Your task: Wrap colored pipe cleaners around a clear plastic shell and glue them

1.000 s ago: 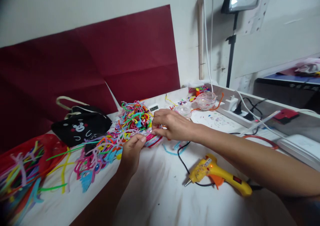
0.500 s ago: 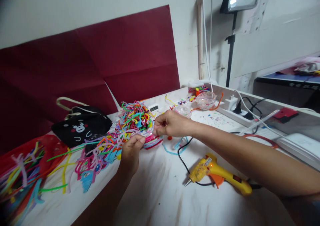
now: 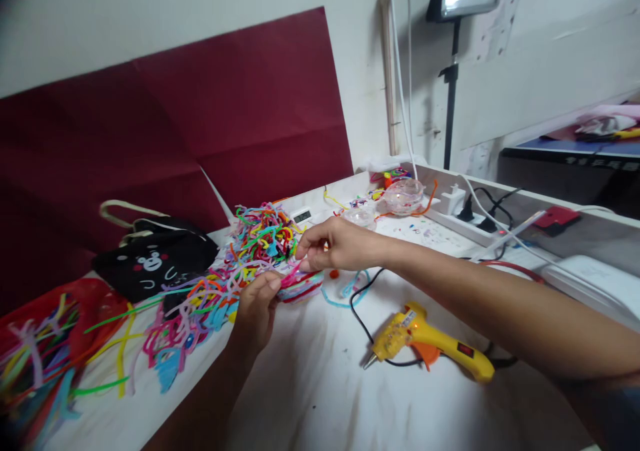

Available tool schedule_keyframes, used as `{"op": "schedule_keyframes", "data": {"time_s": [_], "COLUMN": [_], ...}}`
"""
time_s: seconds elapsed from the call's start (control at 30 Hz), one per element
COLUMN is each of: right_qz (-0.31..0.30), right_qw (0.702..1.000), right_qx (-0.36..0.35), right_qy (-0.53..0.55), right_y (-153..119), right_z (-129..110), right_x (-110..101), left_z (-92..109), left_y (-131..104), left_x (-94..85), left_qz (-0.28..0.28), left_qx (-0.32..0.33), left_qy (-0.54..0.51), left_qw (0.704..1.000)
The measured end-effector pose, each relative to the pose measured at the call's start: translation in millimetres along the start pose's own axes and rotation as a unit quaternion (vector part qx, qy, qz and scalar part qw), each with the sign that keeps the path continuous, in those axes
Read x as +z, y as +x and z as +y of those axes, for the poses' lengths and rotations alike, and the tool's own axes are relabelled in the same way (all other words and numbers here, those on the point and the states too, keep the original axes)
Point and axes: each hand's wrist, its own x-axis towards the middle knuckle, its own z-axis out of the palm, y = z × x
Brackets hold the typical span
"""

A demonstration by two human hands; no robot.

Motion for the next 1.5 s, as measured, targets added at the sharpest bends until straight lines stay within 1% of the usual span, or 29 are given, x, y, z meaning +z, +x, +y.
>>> {"op": "schedule_keyframes", "data": {"time_s": [0.1, 0.17, 0.23, 0.3, 0.37, 0.4, 0.43, 0.53, 0.57, 0.63, 0.7, 0.77, 0.87, 0.97, 1.03, 1.13, 1.23, 1.33, 1.4, 1.5], "right_qz": [0.012, 0.030, 0.055, 0.088, 0.101, 0.090, 0.064, -0.040, -0.065, -0.096, -0.112, -0.117, -0.116, -0.119, -0.108, -0.062, -0.007, 0.018, 0.009, -0.054], "right_qw": [0.999, 0.999, 0.998, 0.995, 0.993, 0.994, 0.995, 0.991, 0.987, 0.984, 0.983, 0.984, 0.985, 0.986, 0.984, 0.982, 0.977, 0.969, 0.966, 0.963], "right_qx": [-0.030, -0.027, -0.021, -0.010, 0.014, 0.031, 0.052, 0.122, 0.138, 0.151, 0.146, 0.137, 0.122, 0.075, 0.047, 0.040, 0.043, 0.049, 0.046, 0.024], "right_qy": [-0.044, -0.034, -0.002, 0.036, 0.059, 0.062, 0.060, 0.044, 0.040, 0.024, 0.006, -0.008, -0.027, -0.087, -0.133, -0.173, -0.208, -0.240, -0.253, -0.261], "right_y": [3, 6, 7, 6, 0, -3, -7, -19, -22, -26, -27, -27, -25, -22, -16, 2, 29, 60, 76, 92], "right_z": [0, -2, -7, -12, -14, -13, -10, 7, 14, 27, 36, 40, 37, 33, 32, 37, 48, 61, 66, 68], "right_x": [5, 5, 0, -8, -17, -19, -20, -13, -9, 1, 9, 15, 22, 27, 27, 20, 8, 2, 6, 27], "left_z": [1, 2, 5, 8, 14, 18, 23, 37, 42, 49, 54, 58, 62, 66, 68, 74, 79, 82, 83, 84], "left_y": [0, 0, 2, 5, 9, 11, 13, 18, 19, 21, 23, 25, 26, 27, 26, 26, 26, 25, 26, 26], "left_x": [1.9, 3.9, 5.4, 5.7, 4.7, 3.9, 2.9, -1.5, -3.4, -7.8, -12.3, -16.3, -19.7, -21.0, -22.0, -24.4, -27.0, -29.3, -31.0, -33.4], "left_qz": [0.002, 0.015, 0.033, 0.060, 0.108, 0.142, 0.172, 0.222, 0.238, 0.263, 0.278, 0.290, 0.305, 0.312, 0.314, 0.317, 0.316, 0.315, 0.312, 0.317], "left_qx": [0.002, 0.000, -0.010, -0.020, -0.023, -0.020, -0.017, -0.006, 0.002, 0.023, 0.043, 0.063, 0.084, 0.096, 0.099, 0.099, 0.107, 0.135, 0.147, 0.152], "left_qy": [0.011, 0.001, -0.017, -0.040, -0.062, -0.074, -0.085, -0.117, -0.122, -0.131, -0.140, -0.145, -0.152, -0.160, -0.168, -0.176, -0.177, -0.173, -0.164, -0.157], "left_qw": [1.000, 1.000, 0.999, 0.997, 0.992, 0.987, 0.981, 0.968, 0.964, 0.955, 0.949, 0.944, 0.936, 0.932, 0.929, 0.927, 0.926, 0.923, 0.924, 0.923]}}
